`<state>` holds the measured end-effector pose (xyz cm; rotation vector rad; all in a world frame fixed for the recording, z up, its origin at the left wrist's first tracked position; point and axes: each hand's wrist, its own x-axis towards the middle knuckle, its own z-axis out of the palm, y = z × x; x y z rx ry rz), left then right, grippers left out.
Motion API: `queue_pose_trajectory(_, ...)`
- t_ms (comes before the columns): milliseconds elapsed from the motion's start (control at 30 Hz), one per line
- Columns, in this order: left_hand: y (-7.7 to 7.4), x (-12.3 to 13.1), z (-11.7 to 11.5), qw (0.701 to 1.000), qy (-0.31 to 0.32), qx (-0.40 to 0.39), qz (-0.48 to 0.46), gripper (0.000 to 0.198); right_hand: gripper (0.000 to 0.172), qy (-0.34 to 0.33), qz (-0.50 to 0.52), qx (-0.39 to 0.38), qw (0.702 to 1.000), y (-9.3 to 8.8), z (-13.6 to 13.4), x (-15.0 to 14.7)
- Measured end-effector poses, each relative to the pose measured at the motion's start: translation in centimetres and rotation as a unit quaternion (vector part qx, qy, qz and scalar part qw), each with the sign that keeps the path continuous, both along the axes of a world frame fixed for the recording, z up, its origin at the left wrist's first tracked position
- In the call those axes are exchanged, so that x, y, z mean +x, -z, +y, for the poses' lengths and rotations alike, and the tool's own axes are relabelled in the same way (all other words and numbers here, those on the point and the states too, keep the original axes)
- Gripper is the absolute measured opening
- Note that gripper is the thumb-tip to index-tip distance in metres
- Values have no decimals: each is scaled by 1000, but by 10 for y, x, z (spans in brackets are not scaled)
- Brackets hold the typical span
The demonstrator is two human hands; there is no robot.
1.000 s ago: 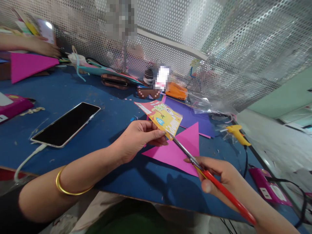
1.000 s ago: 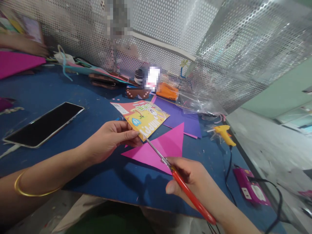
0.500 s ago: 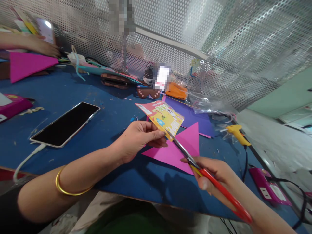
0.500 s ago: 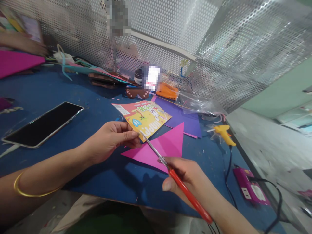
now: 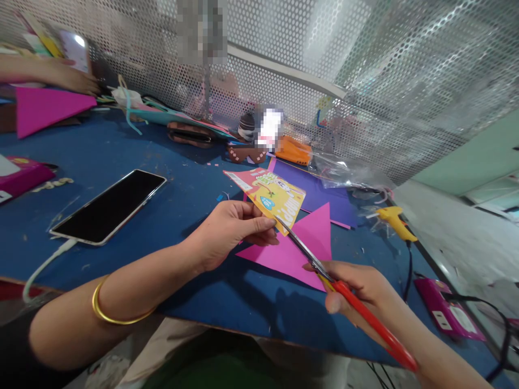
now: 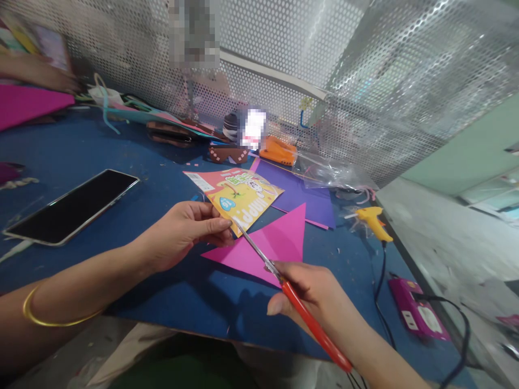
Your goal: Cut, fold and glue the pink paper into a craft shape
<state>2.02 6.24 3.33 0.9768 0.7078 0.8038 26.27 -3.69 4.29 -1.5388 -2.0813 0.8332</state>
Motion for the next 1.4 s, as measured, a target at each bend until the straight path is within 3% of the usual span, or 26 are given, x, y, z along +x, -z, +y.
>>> queue_pose_trajectory(333, -1, -3, 1, 999, -14, 28, -13, 12, 71, 16, -14, 5, 1000, -5, -1, 1)
queue_pose_trajectory(700, -3, -4, 0, 998, -23, 55, 13, 13, 83, 15, 26, -58, 998, -6, -5, 8)
queue_pose_trajectory(1400, -4, -3, -3, 996, -9, 63, 58, 19, 72, -23, -10, -24, 999, -13, -2, 5)
